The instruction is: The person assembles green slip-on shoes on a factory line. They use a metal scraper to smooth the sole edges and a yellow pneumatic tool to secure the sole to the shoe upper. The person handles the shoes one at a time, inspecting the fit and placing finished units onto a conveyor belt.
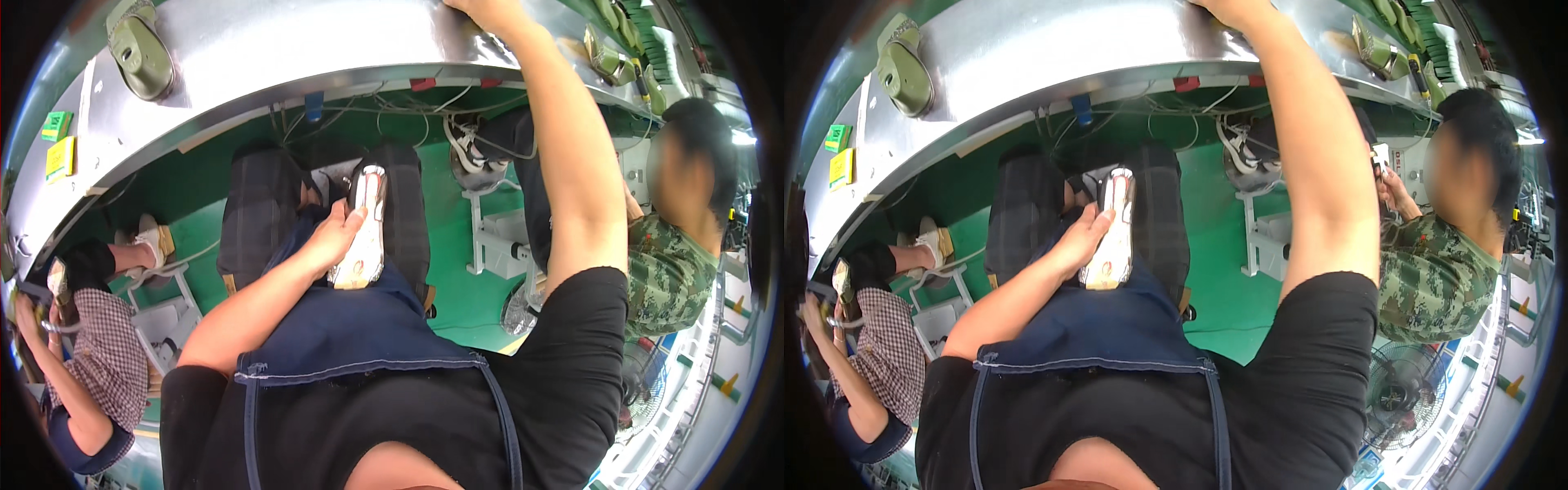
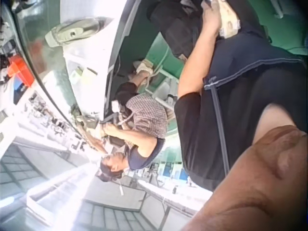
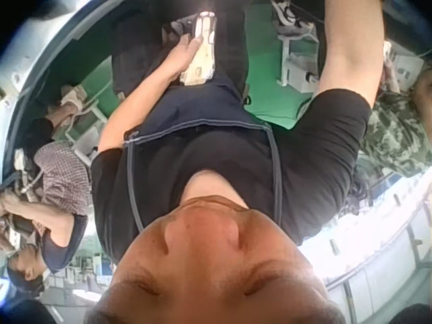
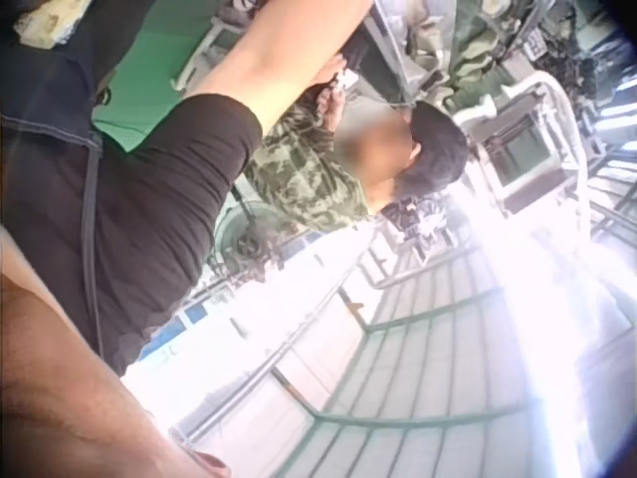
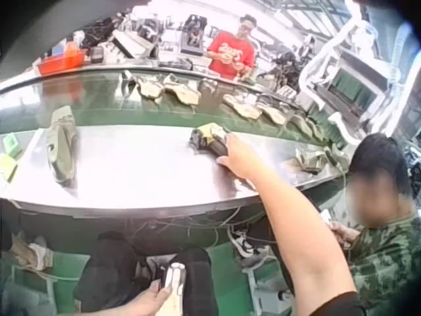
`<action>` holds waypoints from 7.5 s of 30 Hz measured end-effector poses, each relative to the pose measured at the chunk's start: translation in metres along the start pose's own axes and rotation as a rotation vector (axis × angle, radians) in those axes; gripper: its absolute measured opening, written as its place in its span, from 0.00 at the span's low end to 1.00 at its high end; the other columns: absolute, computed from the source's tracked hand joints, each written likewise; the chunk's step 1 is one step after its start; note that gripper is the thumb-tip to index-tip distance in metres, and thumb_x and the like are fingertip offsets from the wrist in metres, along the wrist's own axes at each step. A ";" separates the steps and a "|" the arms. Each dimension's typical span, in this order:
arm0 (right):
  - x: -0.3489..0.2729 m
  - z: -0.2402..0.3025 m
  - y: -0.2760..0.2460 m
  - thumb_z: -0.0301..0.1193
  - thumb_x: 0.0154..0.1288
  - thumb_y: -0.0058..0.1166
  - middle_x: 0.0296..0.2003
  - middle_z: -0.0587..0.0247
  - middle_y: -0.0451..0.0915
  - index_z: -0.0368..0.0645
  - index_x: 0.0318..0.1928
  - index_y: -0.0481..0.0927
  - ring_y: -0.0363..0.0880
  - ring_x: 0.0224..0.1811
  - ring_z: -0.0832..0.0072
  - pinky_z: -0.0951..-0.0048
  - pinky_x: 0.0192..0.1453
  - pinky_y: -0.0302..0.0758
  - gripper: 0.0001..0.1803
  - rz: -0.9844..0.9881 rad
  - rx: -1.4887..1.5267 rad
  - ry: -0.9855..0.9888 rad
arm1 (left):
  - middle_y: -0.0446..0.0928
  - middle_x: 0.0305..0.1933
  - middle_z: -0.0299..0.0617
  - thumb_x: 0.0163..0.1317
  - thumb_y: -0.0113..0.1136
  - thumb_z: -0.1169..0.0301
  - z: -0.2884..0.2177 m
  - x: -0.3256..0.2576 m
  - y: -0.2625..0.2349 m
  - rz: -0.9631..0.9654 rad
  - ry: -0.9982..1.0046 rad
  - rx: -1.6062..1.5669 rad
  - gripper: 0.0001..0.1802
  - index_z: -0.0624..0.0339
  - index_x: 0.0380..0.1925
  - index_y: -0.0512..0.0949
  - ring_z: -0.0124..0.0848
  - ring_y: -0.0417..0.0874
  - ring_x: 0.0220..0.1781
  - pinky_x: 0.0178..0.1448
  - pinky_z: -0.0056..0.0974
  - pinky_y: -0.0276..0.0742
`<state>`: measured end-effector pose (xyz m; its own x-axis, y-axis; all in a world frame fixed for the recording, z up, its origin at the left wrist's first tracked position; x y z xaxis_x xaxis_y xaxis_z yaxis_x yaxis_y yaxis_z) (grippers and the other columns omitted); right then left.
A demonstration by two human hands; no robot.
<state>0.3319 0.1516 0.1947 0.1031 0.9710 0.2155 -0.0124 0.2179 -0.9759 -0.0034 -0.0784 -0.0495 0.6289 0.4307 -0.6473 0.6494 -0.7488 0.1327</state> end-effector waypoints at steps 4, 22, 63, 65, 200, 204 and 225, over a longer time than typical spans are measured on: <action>-0.043 0.037 -0.017 0.39 0.60 0.72 0.51 0.32 0.83 0.31 0.56 0.74 0.83 0.54 0.42 0.49 0.58 0.79 0.32 0.331 0.449 0.251 | 0.78 0.65 0.61 0.80 0.48 0.47 0.005 -0.002 -0.006 -0.024 -0.012 -0.002 0.36 0.67 0.72 0.61 0.48 0.79 0.69 0.72 0.44 0.70; -0.298 0.111 0.041 0.30 0.50 0.69 0.29 0.61 0.82 0.29 0.44 0.80 0.78 0.32 0.75 0.68 0.41 0.77 0.23 1.093 0.951 0.311 | 0.75 0.69 0.52 0.82 0.49 0.50 0.000 0.011 -0.006 0.038 -0.044 -0.067 0.37 0.68 0.76 0.56 0.34 0.77 0.68 0.72 0.37 0.71; -0.197 0.115 0.003 0.32 0.48 0.69 0.27 0.64 0.79 0.32 0.48 0.82 0.74 0.29 0.77 0.70 0.37 0.76 0.26 0.878 0.697 0.142 | 0.73 0.70 0.62 0.65 0.73 0.50 -0.022 -0.006 -0.016 0.214 -0.010 0.023 0.57 0.73 0.77 0.49 0.46 0.77 0.71 0.75 0.42 0.69; -0.168 0.100 -0.026 0.33 0.49 0.70 0.31 0.67 0.80 0.31 0.46 0.82 0.75 0.31 0.80 0.71 0.38 0.76 0.24 0.733 0.714 0.254 | 0.72 0.71 0.61 0.63 0.74 0.49 -0.023 -0.008 -0.016 0.222 -0.012 0.026 0.60 0.72 0.78 0.48 0.46 0.76 0.72 0.76 0.42 0.68; -0.336 0.186 0.049 0.24 0.41 0.83 0.68 0.42 0.70 0.38 0.74 0.61 0.71 0.71 0.48 0.56 0.74 0.71 0.59 -0.085 1.075 -0.046 | 0.80 0.37 0.46 0.44 0.78 0.78 -0.115 -0.140 0.013 0.018 1.267 0.640 0.19 0.65 0.38 0.82 0.45 0.84 0.36 0.40 0.43 0.82; -0.336 0.187 0.047 0.24 0.41 0.83 0.68 0.44 0.70 0.38 0.75 0.60 0.71 0.71 0.48 0.56 0.73 0.72 0.60 -0.090 1.074 -0.069 | 0.79 0.37 0.47 0.45 0.78 0.79 -0.115 -0.143 0.015 0.030 1.265 0.653 0.19 0.65 0.38 0.81 0.45 0.83 0.36 0.40 0.43 0.82; -0.349 0.191 0.043 0.23 0.41 0.82 0.68 0.43 0.69 0.38 0.75 0.60 0.70 0.71 0.47 0.55 0.73 0.72 0.59 -0.084 1.089 -0.050 | 0.81 0.38 0.44 0.40 0.80 0.80 -0.110 -0.155 0.022 -0.011 1.252 0.688 0.20 0.62 0.36 0.83 0.44 0.85 0.38 0.41 0.43 0.83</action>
<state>0.1051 -0.1587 0.0839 0.1043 0.9466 0.3051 -0.8828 0.2293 -0.4099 -0.0400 -0.1061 0.1366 0.8169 0.3198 0.4799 0.5512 -0.6779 -0.4865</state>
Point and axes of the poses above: each hand's wrist, its own x-axis towards the middle knuckle, its own y-axis out of the palm, z = x × y, the point moved 8 cm from there along x, towards the middle knuckle
